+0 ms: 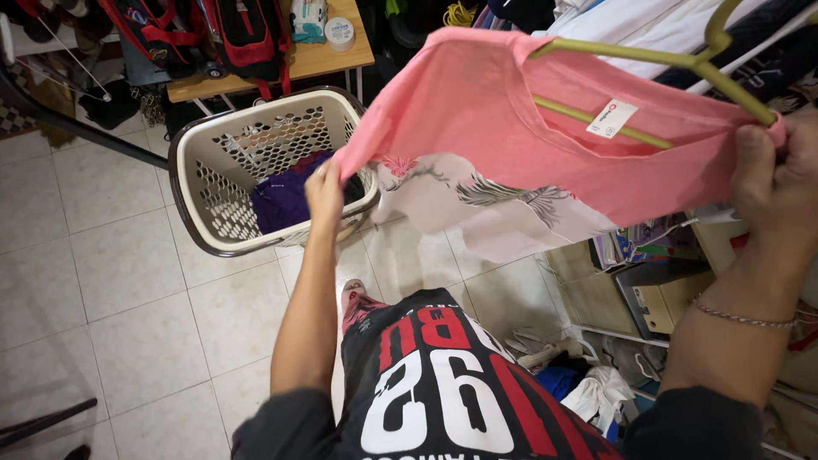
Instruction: The person takes t-shirts from a laundry basket, places each on a hanger, and hangs them on a clothing rack. The person handles a white t-shirt, a black graphic t-shirt, and a pink t-shirt in sequence.
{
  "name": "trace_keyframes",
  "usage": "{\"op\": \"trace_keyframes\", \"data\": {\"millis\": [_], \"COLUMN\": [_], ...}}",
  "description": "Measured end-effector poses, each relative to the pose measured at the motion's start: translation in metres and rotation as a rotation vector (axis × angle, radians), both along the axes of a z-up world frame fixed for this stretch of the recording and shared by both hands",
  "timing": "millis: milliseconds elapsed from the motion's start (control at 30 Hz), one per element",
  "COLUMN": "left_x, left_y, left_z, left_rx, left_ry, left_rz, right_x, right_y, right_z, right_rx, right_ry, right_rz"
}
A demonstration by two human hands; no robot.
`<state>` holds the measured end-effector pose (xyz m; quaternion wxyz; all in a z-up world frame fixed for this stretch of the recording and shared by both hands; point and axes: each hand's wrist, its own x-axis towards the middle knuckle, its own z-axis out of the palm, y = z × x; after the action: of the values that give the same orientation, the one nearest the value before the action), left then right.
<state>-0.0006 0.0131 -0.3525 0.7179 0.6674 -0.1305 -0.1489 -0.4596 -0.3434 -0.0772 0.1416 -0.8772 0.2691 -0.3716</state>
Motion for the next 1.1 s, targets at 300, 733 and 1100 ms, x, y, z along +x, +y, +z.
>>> {"op": "trace_keyframes", "data": {"millis": [300, 733, 1100], "left_x": [-0.041, 0.036, -0.002], "left_y": [0.015, 0.029, 0.039], "left_z": [-0.015, 0.057, 0.25], "left_rx": [-0.132, -0.694, 0.226], "left_ry": [0.49, 0.65, -1.035], "left_rz": [-0.331, -0.003, 0.258], "right_x": [0.002, 0.0, 0.069], "right_y": [-0.015, -0.005, 0.039], "right_z": [-0.005, 0.001, 0.034], "right_rx": [0.031, 0.033, -0.405], "right_ry": [-0.008, -0.015, 0.085], "right_rz": [0.033, 0.002, 0.14]}}
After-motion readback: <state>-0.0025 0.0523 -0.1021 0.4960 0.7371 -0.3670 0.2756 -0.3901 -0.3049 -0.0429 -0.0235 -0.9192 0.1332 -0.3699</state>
